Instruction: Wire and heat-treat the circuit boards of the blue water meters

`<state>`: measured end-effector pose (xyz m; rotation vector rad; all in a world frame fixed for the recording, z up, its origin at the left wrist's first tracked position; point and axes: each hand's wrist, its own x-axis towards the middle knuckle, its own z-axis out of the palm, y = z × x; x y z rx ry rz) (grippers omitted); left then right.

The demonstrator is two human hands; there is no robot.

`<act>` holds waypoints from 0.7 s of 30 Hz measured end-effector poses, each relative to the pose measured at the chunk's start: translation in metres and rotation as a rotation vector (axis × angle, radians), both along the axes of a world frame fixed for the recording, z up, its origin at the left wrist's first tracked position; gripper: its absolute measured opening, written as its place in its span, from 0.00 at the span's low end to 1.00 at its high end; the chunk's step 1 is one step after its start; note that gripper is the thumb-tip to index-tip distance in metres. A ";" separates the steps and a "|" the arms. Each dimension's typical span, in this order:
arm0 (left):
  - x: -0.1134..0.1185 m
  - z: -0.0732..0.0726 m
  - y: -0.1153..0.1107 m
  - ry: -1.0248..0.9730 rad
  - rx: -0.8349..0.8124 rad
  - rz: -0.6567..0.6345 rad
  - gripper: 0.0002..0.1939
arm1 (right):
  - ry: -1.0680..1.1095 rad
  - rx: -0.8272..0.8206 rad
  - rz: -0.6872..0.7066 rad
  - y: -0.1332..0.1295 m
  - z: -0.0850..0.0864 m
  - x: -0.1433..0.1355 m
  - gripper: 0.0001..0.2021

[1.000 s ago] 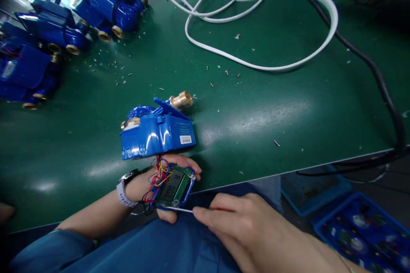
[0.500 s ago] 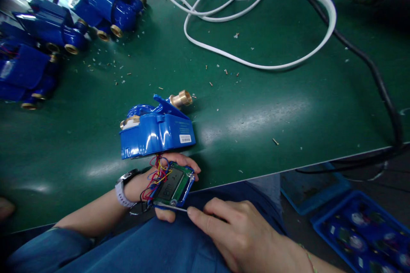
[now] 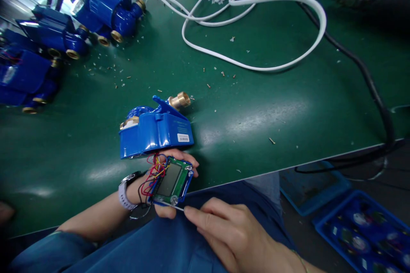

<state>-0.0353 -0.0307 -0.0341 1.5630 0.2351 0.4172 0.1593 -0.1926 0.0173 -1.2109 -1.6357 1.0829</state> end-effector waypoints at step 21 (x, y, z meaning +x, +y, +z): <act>0.009 0.033 0.015 0.135 0.120 -0.199 0.52 | -0.436 0.010 0.379 0.028 0.010 0.008 0.36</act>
